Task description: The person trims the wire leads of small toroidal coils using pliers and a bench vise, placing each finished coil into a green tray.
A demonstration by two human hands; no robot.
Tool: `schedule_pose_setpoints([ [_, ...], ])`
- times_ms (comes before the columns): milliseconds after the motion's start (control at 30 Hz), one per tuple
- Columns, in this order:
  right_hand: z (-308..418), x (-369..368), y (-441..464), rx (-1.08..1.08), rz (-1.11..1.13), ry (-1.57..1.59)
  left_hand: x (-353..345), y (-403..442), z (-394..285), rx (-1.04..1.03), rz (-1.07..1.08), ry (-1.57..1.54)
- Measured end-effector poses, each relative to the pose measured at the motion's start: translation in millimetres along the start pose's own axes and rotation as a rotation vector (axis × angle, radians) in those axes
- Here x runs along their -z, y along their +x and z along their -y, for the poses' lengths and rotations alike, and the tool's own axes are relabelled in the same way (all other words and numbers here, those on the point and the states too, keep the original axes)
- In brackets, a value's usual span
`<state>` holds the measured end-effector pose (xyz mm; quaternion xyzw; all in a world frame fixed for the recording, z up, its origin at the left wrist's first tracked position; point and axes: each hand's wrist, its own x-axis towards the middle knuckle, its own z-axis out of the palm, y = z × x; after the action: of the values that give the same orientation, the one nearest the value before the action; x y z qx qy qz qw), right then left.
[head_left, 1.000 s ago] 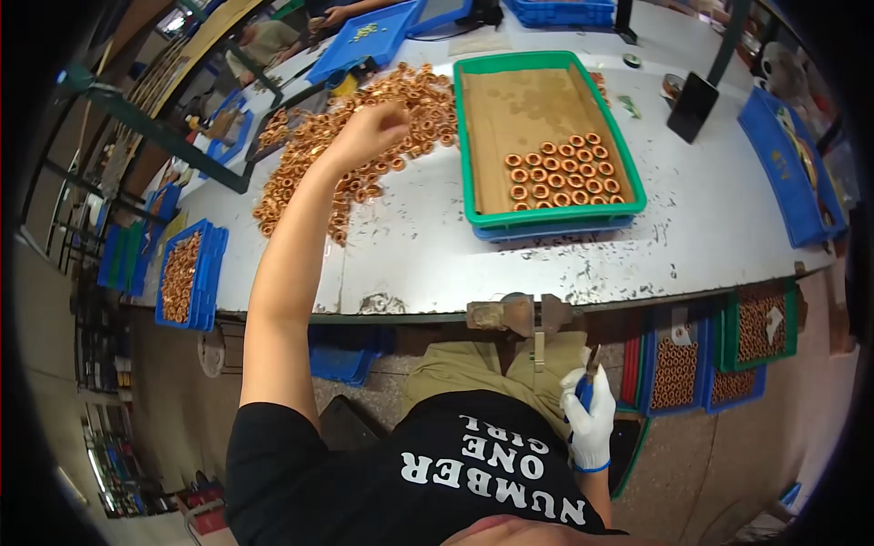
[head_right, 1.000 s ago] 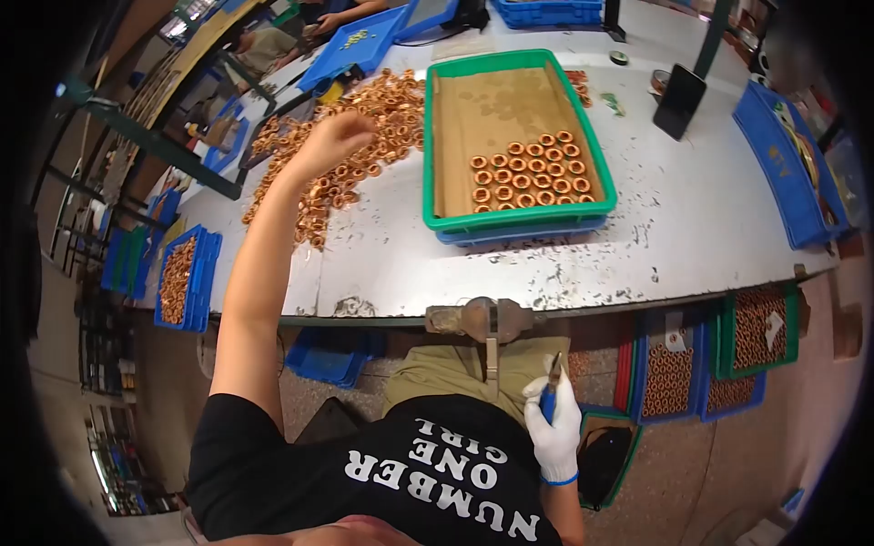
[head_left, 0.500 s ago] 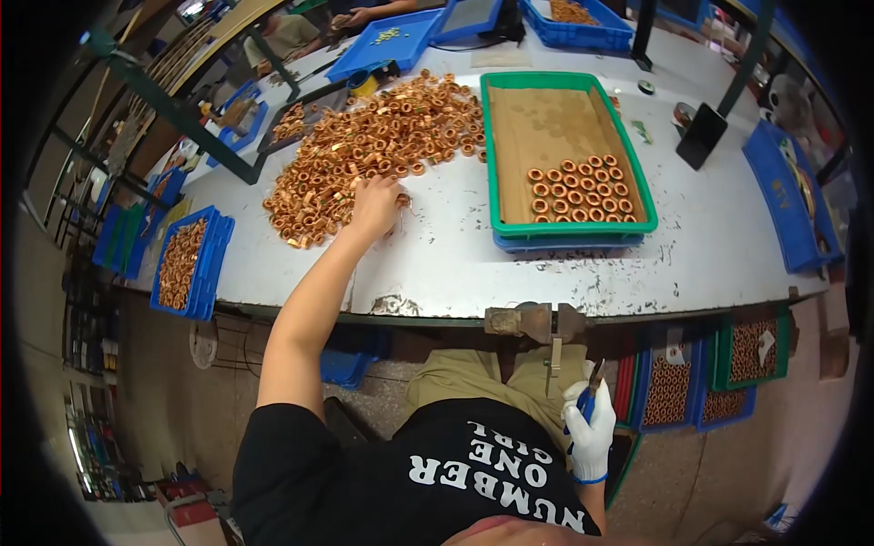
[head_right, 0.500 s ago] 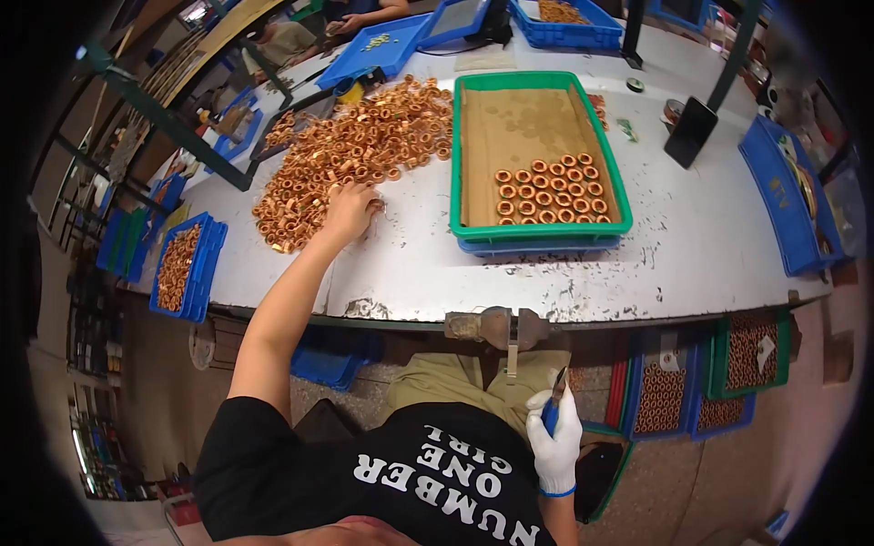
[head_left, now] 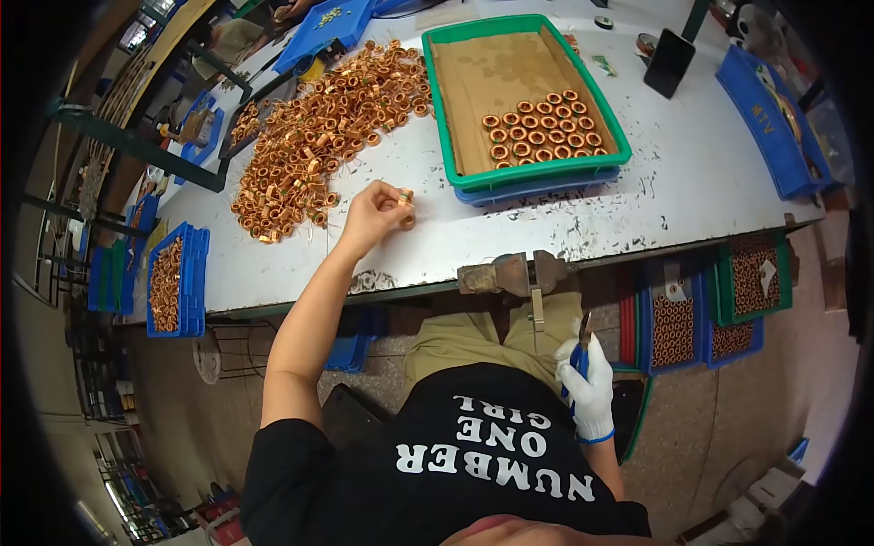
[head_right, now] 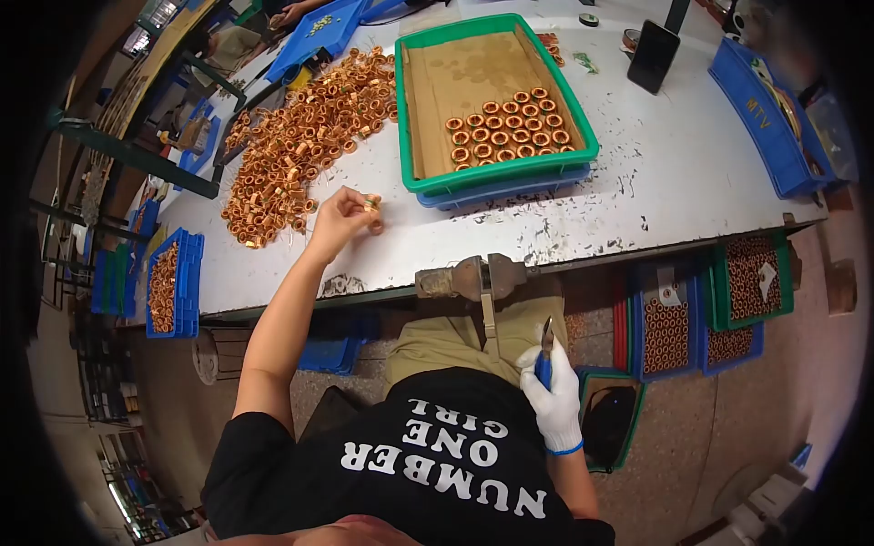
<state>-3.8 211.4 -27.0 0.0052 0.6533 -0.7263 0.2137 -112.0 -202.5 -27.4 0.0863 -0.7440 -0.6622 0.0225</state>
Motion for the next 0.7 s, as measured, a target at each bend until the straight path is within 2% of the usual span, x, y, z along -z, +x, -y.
schedule_pose_setpoints([
  [167,3,-4,-2,-0.053,-0.012,0.103,5,11,10,0.11,-0.186,-0.208],
  [367,-2,-3,0,-0.025,-0.005,0.079,1,11,4,0.098,-0.166,-0.144],
  [500,-4,0,1,-0.024,-0.009,0.073,6,13,5,0.204,-0.115,-0.114],
  [700,2,-3,0,0.001,-0.009,0.068,22,32,-27,0.211,-0.203,-0.081],
])
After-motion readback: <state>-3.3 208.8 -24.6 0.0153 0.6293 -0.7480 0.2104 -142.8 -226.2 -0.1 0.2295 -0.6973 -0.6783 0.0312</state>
